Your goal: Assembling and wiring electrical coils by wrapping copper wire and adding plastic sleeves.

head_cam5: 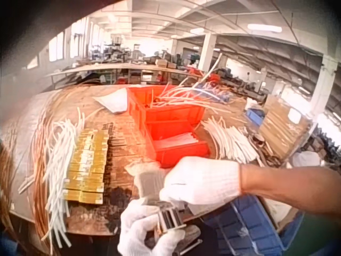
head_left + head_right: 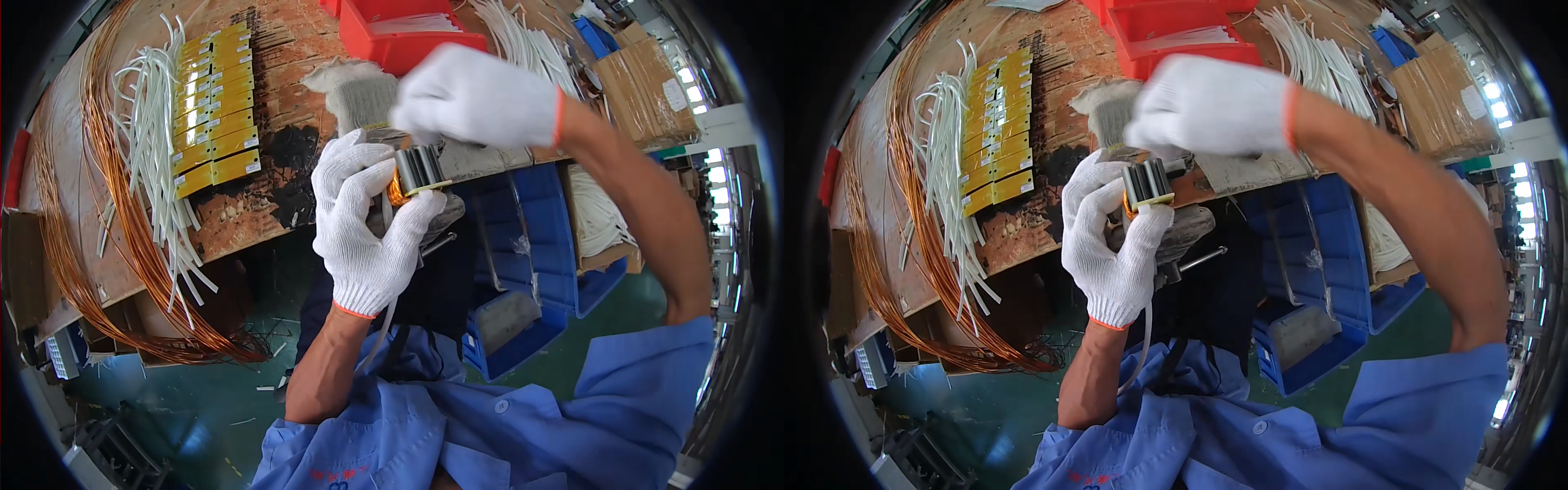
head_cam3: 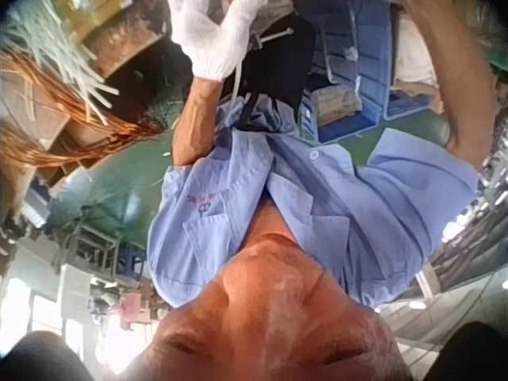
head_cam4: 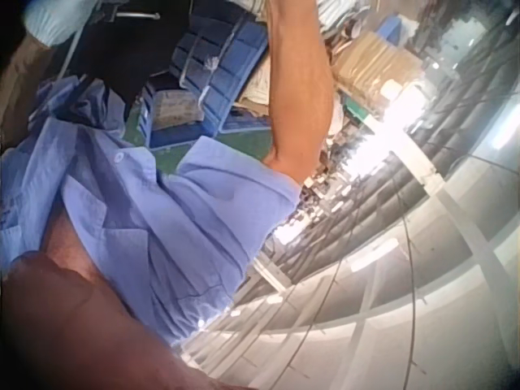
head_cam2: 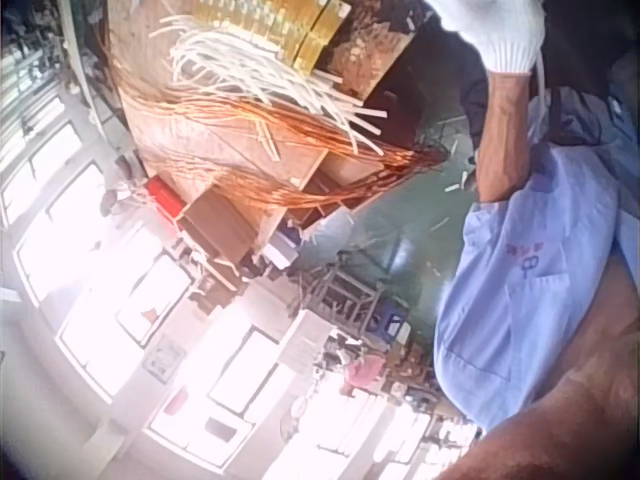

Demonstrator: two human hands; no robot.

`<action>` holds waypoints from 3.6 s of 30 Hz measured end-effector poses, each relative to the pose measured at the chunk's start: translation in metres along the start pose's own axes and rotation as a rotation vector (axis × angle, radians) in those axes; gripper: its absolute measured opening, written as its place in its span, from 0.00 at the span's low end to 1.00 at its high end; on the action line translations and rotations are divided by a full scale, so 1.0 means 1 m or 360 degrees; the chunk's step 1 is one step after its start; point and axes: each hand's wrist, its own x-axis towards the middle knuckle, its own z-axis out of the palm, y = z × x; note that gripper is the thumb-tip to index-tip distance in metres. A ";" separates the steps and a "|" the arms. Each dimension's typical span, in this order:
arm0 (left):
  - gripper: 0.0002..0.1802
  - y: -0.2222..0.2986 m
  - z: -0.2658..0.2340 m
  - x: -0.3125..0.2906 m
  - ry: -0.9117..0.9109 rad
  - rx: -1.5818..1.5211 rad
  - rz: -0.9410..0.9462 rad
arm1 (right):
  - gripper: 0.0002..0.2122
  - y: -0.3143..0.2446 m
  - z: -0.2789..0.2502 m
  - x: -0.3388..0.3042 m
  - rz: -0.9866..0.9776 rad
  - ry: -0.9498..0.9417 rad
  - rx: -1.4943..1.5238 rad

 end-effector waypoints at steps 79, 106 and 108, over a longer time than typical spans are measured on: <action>0.25 0.012 0.000 0.010 -0.0156 0.0049 -0.0002 | 0.05 -0.013 0.098 -0.120 -0.0259 0.0860 -0.0708; 0.42 0.000 0.001 -0.001 -0.0168 -0.0108 0.0098 | 0.09 -0.109 0.116 -0.113 -0.0055 0.0451 -0.1037; 0.41 -0.013 0.006 -0.018 -0.0196 -0.0127 -0.0057 | 0.08 -0.124 0.094 -0.076 -0.0294 0.0472 -0.1078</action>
